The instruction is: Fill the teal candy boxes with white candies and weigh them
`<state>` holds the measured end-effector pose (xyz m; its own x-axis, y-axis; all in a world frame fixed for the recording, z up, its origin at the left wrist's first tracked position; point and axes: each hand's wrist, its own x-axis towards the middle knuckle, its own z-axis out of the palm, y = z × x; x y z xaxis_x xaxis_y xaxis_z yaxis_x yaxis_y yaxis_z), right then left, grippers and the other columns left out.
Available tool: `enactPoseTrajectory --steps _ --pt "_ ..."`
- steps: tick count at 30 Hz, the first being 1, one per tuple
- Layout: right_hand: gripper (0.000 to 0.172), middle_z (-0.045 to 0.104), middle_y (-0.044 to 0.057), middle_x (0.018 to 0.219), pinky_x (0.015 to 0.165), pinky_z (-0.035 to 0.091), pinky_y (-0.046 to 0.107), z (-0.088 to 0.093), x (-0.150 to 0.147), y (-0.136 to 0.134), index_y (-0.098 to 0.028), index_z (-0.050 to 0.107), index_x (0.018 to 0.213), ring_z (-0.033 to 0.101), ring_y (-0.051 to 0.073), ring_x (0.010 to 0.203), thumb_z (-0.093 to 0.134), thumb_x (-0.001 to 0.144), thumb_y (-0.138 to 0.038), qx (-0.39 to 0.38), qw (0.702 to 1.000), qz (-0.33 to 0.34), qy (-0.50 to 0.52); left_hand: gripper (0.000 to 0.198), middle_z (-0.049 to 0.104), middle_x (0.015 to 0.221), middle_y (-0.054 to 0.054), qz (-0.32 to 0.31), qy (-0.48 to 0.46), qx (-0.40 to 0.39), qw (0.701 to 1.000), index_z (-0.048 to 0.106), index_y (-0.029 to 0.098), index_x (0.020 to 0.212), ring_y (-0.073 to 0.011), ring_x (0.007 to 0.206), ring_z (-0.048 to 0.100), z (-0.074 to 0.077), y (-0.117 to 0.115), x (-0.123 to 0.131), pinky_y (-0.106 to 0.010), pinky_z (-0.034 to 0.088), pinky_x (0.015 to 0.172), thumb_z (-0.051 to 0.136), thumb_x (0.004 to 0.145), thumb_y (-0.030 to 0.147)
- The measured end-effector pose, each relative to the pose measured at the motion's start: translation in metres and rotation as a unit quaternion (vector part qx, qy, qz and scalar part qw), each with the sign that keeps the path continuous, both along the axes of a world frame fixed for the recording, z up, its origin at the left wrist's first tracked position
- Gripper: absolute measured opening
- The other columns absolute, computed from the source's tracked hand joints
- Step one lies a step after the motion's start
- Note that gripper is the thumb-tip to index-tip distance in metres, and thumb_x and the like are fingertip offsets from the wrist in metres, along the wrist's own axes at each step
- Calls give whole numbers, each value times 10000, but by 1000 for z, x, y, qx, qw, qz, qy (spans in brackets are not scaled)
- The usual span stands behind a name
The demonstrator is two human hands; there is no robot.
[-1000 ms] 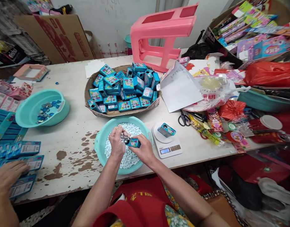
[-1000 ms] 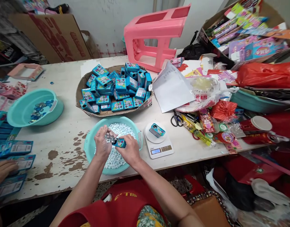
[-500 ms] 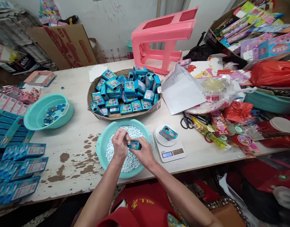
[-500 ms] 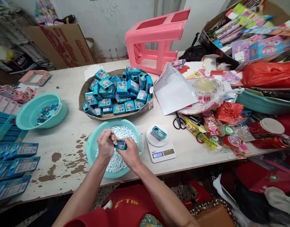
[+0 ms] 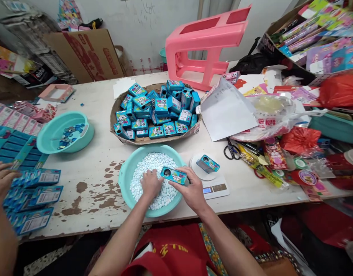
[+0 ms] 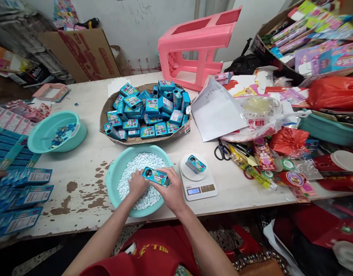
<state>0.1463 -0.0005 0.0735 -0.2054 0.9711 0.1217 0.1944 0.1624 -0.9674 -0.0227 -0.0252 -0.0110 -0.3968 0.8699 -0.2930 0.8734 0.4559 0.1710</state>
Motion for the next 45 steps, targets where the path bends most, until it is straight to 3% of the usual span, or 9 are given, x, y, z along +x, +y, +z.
enactPoseTrajectory --steps 4,7,10,13,15,17,29,38,45 --pt "317 629 42 969 840 484 344 -6 -4 3 -226 637 1008 605 210 935 750 719 -292 -3 1000 -10 -10 254 602 1030 -118 1 -92 26 995 606 207 977 -271 970 556 -7 0 22 -346 411 768 456 851 369" --pt "321 630 43 965 837 487 346 -12 -5 2 -223 634 1014 605 213 933 745 721 -293 -4 999 -8 -35 174 591 747 -38 113 -267 99 952 582 203 776 -194 729 573 1 6 8 -277 401 650 518 813 361" --pt "315 636 44 962 820 491 350 -17 -9 1 -228 633 1006 604 224 932 741 714 -277 -3 997 3 -72 256 473 576 31 259 -489 193 810 513 194 705 -112 483 447 26 12 -6 -221 330 476 586 762 433" --pt "306 635 54 981 824 486 357 -22 -19 -1 -223 628 1014 598 230 943 719 721 -236 3 994 21 -104 274 481 591 47 305 -633 280 655 505 190 735 -81 442 422 59 19 -2 -197 299 416 656 711 418" --pt "293 635 53 965 813 484 354 -23 -27 -3 -218 630 999 600 228 925 709 717 -206 3 992 30 -121 263 519 614 35 314 -663 336 590 505 180 718 -96 505 502 77 24 5 -203 366 454 669 705 385" --pt "290 637 48 957 806 479 352 -20 -33 -3 -220 630 995 599 226 917 701 715 -199 7 990 34 -138 264 535 605 26 321 -665 379 558 495 172 678 -119 566 560 86 29 11 -228 434 525 660 720 374" --pt "303 654 32 894 780 467 352 -15 -37 3 -231 653 949 616 230 867 757 669 -282 18 987 46 -154 250 559 660 34 294 -659 404 562 505 181 819 -99 526 559 88 40 2 -231 449 531 660 751 365" --pt "323 654 36 923 789 482 354 -14 -39 6 -237 662 974 618 231 891 770 671 -272 5 993 56 -106 288 459 551 40 235 -674 397 578 456 174 656 -96 523 526 92 40 4 -231 446 564 600 808 372" --pt "343 656 35 941 808 482 355 -15 -39 5 -231 667 979 620 225 905 784 657 -248 -12 995 44 -83 284 511 575 16 208 -613 394 653 502 170 639 -102 557 528 91 38 5 -234 439 595 595 812 375"
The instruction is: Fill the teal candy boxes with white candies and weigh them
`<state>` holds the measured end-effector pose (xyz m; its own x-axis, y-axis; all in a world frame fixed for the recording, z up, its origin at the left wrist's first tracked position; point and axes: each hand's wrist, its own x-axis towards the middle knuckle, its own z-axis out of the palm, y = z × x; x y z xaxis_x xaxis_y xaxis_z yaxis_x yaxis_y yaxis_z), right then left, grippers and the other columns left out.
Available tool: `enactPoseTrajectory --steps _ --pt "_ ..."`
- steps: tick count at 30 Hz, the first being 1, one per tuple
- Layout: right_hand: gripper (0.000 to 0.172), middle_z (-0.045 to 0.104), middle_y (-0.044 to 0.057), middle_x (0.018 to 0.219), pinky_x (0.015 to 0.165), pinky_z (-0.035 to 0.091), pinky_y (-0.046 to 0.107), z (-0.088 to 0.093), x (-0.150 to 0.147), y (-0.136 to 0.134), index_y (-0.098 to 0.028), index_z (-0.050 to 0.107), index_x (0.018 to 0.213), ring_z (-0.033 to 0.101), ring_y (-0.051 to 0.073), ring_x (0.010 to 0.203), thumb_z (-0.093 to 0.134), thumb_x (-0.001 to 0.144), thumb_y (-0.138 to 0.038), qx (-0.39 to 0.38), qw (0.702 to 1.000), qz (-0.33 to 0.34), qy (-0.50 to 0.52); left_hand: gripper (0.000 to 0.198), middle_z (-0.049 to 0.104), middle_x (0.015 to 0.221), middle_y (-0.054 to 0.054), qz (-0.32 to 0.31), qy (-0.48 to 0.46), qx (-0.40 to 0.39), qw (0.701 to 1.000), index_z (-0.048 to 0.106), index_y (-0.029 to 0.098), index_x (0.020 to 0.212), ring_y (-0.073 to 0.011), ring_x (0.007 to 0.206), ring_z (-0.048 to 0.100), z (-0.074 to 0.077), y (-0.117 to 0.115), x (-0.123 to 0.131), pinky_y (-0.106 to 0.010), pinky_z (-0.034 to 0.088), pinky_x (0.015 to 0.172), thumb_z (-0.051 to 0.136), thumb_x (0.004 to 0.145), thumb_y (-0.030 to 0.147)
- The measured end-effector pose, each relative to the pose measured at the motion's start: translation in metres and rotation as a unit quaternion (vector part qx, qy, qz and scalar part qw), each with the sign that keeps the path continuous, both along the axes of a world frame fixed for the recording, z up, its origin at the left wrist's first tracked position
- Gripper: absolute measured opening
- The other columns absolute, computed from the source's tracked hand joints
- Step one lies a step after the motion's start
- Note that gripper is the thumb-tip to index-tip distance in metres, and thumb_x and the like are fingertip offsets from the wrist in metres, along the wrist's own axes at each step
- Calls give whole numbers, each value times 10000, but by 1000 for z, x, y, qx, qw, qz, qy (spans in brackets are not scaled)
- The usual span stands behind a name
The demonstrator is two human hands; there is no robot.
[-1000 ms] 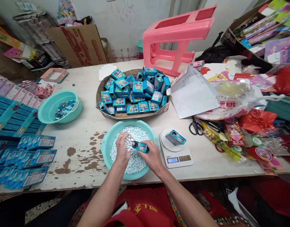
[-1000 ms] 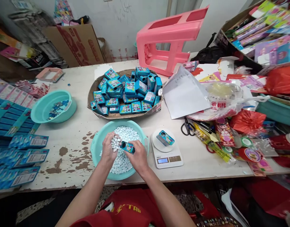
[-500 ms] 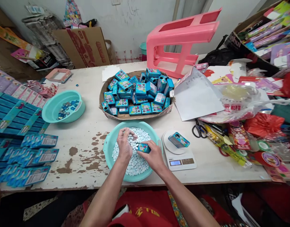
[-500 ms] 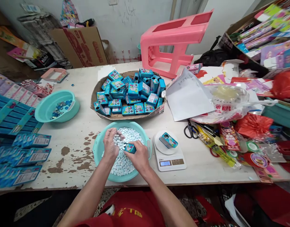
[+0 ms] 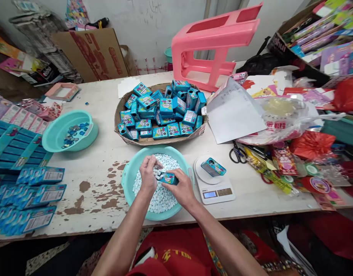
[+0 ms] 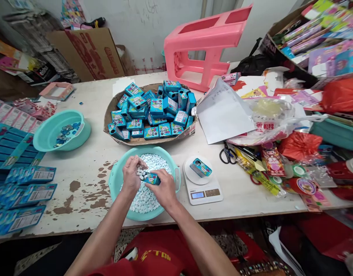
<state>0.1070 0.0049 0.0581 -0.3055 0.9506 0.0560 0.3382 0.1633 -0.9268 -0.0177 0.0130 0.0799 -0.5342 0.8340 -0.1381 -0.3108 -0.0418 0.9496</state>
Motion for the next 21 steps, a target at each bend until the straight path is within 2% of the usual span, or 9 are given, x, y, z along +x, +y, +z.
enactPoseTrajectory --steps 3,6,12,15,17,19,20,21 --pt "358 658 36 956 818 481 357 3 1 0 -241 664 997 620 224 913 782 659 -244 1 1000 -4 5 263 520 580 14 -25 18 7 1000 507 174 649 -101 547 516 2 -1 4 -231 429 576 599 808 361" --pt "362 661 38 965 824 482 360 5 4 -1 -249 664 1008 620 226 922 778 664 -260 -1 1000 -9 8 267 500 579 21 -9 0 25 1000 488 182 659 -102 528 508 4 1 9 -231 419 541 582 818 375" --pt "340 662 28 950 816 492 350 -1 4 0 -248 674 988 624 215 905 772 662 -251 -25 999 -11 46 309 444 554 23 -29 -35 24 999 474 181 619 -99 498 481 7 3 15 -233 402 509 585 813 394" --pt "344 663 31 958 833 492 360 -4 5 2 -247 676 983 621 216 920 779 656 -269 -30 997 -18 75 338 400 531 30 -41 -56 8 998 453 186 612 -93 452 426 13 4 5 -226 359 455 590 795 435" --pt "345 662 34 964 852 489 361 -4 9 2 -240 677 980 619 214 936 783 656 -291 -43 994 -22 94 353 378 538 31 -21 -56 -9 998 451 193 637 -98 457 411 9 8 -9 -226 349 448 556 797 489" --pt "354 658 35 972 861 490 355 -3 17 1 -235 680 972 618 210 946 793 647 -313 -57 992 -21 111 354 433 575 8 -40 31 -68 996 491 196 670 -129 526 465 -5 13 -20 -242 387 494 523 800 524" --pt "363 656 35 976 864 490 351 -2 22 -1 -233 680 975 618 208 948 797 643 -321 -64 991 -21 117 336 494 628 -15 -74 114 -115 984 528 198 692 -156 606 511 -16 15 -22 -261 420 548 529 795 518" --pt "373 654 36 978 863 493 348 -1 28 -3 -232 680 981 618 207 948 800 640 -326 -69 990 -23 123 298 558 716 -40 -120 213 -163 956 573 204 726 -187 716 548 -30 16 -21 -288 446 627 549 788 494"
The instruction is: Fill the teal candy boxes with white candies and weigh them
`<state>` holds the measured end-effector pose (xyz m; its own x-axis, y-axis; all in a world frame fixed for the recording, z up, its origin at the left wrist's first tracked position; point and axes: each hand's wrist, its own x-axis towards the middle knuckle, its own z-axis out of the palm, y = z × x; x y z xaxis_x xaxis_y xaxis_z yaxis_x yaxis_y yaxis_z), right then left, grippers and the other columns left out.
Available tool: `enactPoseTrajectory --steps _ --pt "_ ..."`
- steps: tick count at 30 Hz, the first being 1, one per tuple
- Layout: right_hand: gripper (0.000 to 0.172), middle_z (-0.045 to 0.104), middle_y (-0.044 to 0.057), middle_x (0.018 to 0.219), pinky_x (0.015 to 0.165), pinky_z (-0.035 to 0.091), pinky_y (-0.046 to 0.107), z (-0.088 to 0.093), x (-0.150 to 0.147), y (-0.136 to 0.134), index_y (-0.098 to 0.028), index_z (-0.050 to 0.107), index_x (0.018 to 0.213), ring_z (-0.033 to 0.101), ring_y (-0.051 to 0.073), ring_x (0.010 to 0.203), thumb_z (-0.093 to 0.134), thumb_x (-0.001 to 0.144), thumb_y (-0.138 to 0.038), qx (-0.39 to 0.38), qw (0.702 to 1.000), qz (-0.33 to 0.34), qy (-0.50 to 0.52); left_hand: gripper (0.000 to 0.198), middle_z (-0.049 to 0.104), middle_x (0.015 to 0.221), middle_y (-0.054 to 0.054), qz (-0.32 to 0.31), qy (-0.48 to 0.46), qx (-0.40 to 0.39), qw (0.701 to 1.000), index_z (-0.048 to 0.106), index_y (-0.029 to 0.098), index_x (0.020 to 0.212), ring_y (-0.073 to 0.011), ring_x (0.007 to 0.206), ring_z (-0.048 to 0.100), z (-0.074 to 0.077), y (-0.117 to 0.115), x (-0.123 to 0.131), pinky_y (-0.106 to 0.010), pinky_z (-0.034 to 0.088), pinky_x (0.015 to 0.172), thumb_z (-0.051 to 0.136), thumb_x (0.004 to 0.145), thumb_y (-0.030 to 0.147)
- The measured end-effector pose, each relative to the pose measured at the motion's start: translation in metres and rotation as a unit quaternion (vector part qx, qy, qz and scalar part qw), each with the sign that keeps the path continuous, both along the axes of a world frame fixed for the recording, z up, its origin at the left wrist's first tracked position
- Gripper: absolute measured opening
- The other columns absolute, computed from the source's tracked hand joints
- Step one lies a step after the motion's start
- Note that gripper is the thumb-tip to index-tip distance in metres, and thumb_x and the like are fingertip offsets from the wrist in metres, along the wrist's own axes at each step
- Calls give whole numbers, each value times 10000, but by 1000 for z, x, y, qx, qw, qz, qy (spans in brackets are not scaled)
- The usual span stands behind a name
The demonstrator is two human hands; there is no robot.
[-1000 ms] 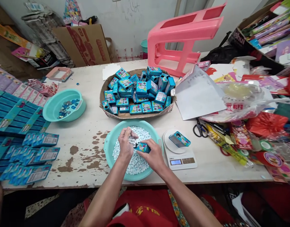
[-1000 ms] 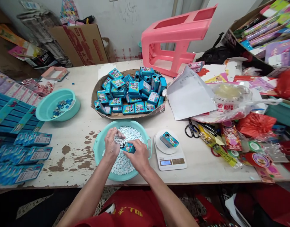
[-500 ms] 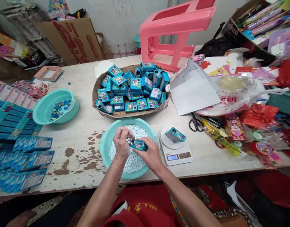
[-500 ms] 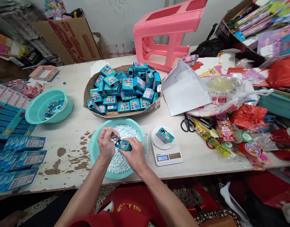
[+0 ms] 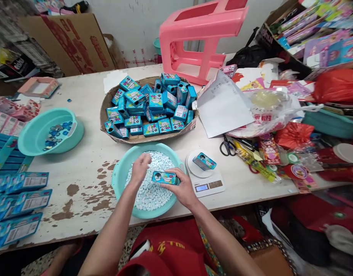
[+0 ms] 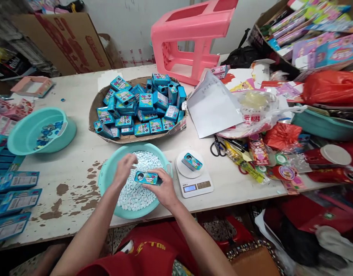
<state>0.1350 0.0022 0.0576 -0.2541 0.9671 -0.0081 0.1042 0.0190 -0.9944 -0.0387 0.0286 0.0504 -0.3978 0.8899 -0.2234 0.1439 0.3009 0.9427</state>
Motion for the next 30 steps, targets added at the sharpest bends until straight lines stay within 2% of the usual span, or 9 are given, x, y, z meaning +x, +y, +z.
enactPoseTrajectory --steps 4,7,9,13,15,17,20,23,30 --pt "380 648 42 980 845 508 358 7 22 -8 -229 667 1011 620 211 930 782 666 -340 -20 999 -40 9 220 605 1059 -86 -224 318 -92 917 649 247 978 -272 1049 499 -55 -15 31 -392 388 888 542 818 354" --pt "373 644 53 983 832 511 369 11 34 -10 -220 659 1022 618 220 922 768 684 -334 -20 997 -71 -2 202 611 1000 -104 -309 369 -93 872 640 217 955 -267 990 530 -77 -35 47 -379 399 849 498 836 299" --pt "377 642 62 1001 836 507 376 13 37 -8 -216 659 1021 612 232 945 771 680 -331 -17 996 -82 -12 153 620 905 -81 -291 342 -104 888 630 214 855 -237 906 561 -79 -43 39 -335 418 787 515 823 310" --pt "376 638 50 1016 850 497 372 10 26 -3 -232 655 1016 608 228 963 776 674 -331 -26 998 -51 -16 289 523 611 -2 -61 108 -92 988 519 195 636 -134 582 506 -52 -38 6 -235 389 555 546 802 430" --pt "357 635 40 991 840 496 364 4 12 -3 -237 656 1009 611 220 940 768 680 -319 -24 999 -31 -34 345 435 527 34 56 -81 -44 994 465 192 622 -87 438 387 -29 -31 -3 -207 293 428 563 782 481" --pt "331 632 38 971 837 490 366 -3 -4 -4 -234 658 992 610 221 929 759 683 -292 -9 998 -22 -63 330 399 512 53 117 -229 20 966 457 193 664 -65 390 327 -6 -26 -3 -197 231 379 578 773 481" --pt "307 633 37 956 840 478 366 -8 -25 -8 -233 654 980 602 221 927 746 687 -244 18 996 -8 -92 286 474 572 29 130 -311 94 937 462 183 680 -72 442 436 17 -23 5 -198 337 421 584 773 423" --pt "311 639 36 954 845 463 370 -7 -36 -9 -243 646 987 589 227 940 743 693 -220 37 993 0 -116 279 555 667 0 143 -312 125 931 450 177 655 -99 546 541 25 -20 11 -233 445 536 586 770 391" --pt "346 650 36 962 850 447 374 -4 -38 -3 -250 656 989 578 234 941 772 666 -208 60 990 8 -130 357 428 541 38 173 -302 156 925 448 177 627 -75 450 445 25 -13 17 -201 341 424 610 796 446"
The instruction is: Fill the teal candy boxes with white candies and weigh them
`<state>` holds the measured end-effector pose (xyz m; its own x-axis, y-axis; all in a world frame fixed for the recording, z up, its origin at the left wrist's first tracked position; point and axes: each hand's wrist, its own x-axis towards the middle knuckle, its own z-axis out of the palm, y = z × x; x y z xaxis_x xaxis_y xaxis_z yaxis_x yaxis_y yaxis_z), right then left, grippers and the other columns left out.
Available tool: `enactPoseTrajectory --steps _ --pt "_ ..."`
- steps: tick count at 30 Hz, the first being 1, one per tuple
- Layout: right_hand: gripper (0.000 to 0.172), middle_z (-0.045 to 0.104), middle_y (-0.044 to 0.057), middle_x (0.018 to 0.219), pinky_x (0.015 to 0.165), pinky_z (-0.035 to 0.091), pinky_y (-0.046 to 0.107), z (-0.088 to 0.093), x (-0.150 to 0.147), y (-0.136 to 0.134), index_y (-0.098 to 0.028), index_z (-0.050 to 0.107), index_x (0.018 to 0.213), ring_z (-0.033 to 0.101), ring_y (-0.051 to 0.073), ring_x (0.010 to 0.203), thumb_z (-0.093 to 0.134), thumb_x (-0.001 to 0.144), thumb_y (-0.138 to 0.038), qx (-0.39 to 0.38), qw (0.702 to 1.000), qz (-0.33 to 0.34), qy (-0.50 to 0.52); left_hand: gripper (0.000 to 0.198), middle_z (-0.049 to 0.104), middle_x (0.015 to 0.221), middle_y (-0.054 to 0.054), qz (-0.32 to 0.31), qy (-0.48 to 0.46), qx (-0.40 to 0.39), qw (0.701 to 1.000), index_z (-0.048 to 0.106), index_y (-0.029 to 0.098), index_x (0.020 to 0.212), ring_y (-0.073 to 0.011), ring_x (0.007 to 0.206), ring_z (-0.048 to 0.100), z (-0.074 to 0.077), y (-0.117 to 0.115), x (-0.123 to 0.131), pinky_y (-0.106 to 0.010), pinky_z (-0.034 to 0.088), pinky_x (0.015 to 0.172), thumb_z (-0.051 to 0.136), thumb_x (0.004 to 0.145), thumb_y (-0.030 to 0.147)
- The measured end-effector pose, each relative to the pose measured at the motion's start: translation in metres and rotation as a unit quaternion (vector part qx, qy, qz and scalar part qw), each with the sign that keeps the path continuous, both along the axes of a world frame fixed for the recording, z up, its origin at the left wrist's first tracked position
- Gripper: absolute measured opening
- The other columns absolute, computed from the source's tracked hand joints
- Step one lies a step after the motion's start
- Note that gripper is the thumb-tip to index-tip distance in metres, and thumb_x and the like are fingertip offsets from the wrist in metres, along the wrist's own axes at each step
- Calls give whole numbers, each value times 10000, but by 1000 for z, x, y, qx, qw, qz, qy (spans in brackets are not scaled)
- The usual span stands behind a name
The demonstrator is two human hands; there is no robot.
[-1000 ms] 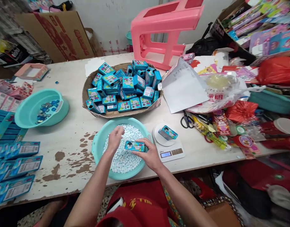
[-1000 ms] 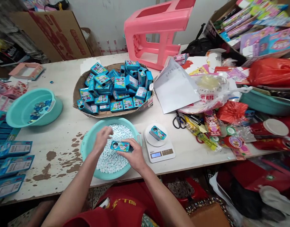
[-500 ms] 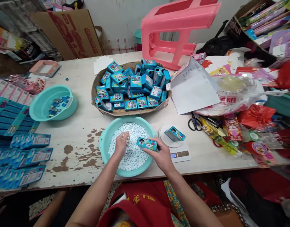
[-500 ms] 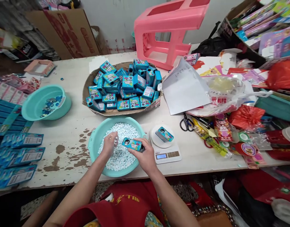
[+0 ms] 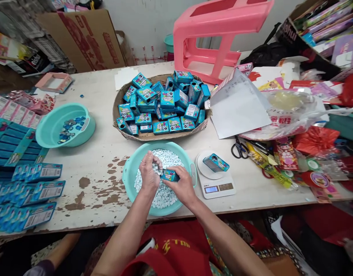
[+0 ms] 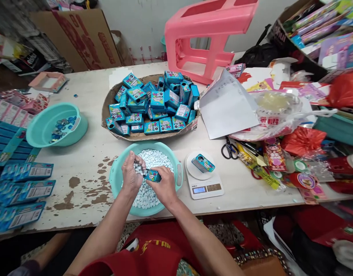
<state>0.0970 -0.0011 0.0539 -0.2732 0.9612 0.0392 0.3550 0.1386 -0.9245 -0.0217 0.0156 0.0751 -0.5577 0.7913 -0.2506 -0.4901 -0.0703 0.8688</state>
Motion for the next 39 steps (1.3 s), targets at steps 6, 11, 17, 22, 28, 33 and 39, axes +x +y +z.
enactPoseTrajectory --steps 6,11,17,22,28,33,39 --pt "344 642 30 946 842 459 357 -6 -2 4 -242 673 974 588 217 922 781 648 -221 -51 996 -11 67 414 390 510 39 -52 -34 14 998 443 157 577 -44 391 360 13 6 4 -182 267 372 607 815 453" --pt "380 640 23 953 856 464 336 6 30 -1 -225 679 957 602 203 931 817 606 -278 -97 982 -36 155 413 378 500 45 -80 -120 0 990 423 160 600 -42 387 358 7 13 -26 -154 254 354 608 809 464" --pt "454 650 6 941 774 501 296 31 120 -33 -234 666 988 624 181 849 843 578 -316 -137 963 -109 203 51 443 528 39 -218 -161 -238 933 528 159 808 -61 373 388 -65 4 -37 -139 263 329 554 833 194" --pt "425 681 36 926 788 512 353 6 209 -43 -202 640 1012 636 199 828 785 640 -346 -82 922 -366 100 176 416 539 29 -170 -254 -249 919 485 158 770 -63 381 395 -81 2 -32 -136 283 334 381 911 167" --pt "537 668 98 914 748 527 399 -73 278 -12 -115 606 1042 626 211 780 727 645 -456 -13 858 -514 -3 241 427 556 19 -165 -267 -244 918 435 162 703 -64 385 386 -69 15 -22 -151 294 333 386 931 221" --pt "593 615 148 1078 868 478 457 -89 286 -3 -116 569 1114 588 261 975 711 660 -471 13 856 -515 -45 186 462 585 11 -173 -249 -224 926 466 162 745 -68 405 407 -68 12 -20 -154 284 342 410 919 194" --pt "612 447 147 1328 1052 328 468 -60 258 -3 -181 458 1291 381 270 1274 662 763 -414 142 871 -447 -143 198 355 483 52 -191 -136 -188 954 497 174 723 -66 373 307 -70 3 -15 -174 227 352 509 877 299"
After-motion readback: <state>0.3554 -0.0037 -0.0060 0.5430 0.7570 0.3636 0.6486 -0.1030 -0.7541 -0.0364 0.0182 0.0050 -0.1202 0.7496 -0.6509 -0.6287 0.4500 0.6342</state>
